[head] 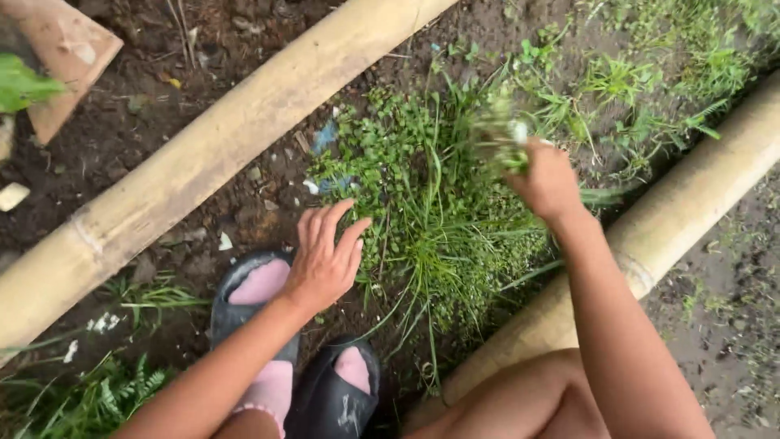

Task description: Pulling weeds from a garden bed by hand.

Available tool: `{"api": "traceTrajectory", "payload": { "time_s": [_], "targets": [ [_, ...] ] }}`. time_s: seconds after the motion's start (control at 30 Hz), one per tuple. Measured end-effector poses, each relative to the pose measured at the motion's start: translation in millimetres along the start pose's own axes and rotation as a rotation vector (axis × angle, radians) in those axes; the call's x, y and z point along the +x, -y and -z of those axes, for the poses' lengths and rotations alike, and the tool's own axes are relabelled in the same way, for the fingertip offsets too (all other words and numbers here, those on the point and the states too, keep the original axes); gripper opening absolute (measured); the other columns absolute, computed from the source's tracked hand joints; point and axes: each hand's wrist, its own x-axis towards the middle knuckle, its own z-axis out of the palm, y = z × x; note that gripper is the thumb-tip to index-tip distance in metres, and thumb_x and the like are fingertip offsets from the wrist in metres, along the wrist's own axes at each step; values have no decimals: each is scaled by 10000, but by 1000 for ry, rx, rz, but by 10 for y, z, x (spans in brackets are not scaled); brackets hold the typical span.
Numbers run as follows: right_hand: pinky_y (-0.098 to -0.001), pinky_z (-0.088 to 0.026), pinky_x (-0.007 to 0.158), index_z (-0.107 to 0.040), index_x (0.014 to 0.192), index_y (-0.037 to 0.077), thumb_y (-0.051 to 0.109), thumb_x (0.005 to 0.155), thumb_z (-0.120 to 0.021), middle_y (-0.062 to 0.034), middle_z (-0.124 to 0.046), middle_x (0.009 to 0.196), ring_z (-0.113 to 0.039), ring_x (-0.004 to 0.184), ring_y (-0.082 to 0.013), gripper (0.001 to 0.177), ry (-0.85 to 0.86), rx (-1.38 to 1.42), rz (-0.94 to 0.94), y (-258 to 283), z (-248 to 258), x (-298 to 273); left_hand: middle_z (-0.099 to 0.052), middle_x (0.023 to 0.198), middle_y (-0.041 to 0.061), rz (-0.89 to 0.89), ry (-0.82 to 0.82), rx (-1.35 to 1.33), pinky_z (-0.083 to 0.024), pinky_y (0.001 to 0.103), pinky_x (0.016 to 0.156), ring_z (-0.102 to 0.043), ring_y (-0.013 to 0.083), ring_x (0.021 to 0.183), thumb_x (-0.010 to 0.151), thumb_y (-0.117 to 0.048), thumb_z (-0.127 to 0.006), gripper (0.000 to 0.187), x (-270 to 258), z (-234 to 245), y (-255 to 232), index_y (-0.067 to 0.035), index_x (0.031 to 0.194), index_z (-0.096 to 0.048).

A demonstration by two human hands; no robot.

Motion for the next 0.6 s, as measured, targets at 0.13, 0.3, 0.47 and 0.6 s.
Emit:
{"api": "traceTrajectory", "payload": {
  "time_s": [0.13, 0.3, 0.47, 0.6],
  "targets": [
    [-465, -557, 1003, -672, 1222, 90, 92, 793, -800, -137, -596, 1337, -671, 1118, -348, 448, 27, 68, 257, 817, 240, 233, -379, 1513, 210, -84, -27, 45, -274, 611, 1195, -397, 379, 1405, 979, -183, -656, 382, 470, -205, 9, -58, 1336, -606],
    [-419, -591, 881, -496, 1483, 74, -182, 830, -519, -119, -390, 1643, -657, 1132, -342, 702, 133, -162, 221, 663, -292, 833, -283, 1616, 234, -51, 35, 336, -188, 615, 1251, -301, 392, 1505, 924, -353, -739, 635, 1279, 321, 334, -58, 1451, -543],
    [-406, -590, 875, -555, 1386, -35, 10, 1011, -469, -226, -616, 1286, -630, 1133, -360, 388, 83, -451, 316, 549, -467, 1051, -226, 1616, 296, 78, 158, 499, -171, 613, 1198, -230, 430, 1499, 692, -681, -771, 1144, 1443, 669, 903, -26, 1545, -380],
    [-378, -581, 927, -618, 1229, -31, 98, 1041, -455, -207, -674, 1145, -633, 1102, -309, 280, 364, -666, 203, 783, -316, 1104, -222, 1628, 254, 178, 358, 606, -252, 529, 1190, -291, 373, 1481, 674, -785, -710, 1301, 1469, 754, 878, -56, 1621, -196]
  ]
}}
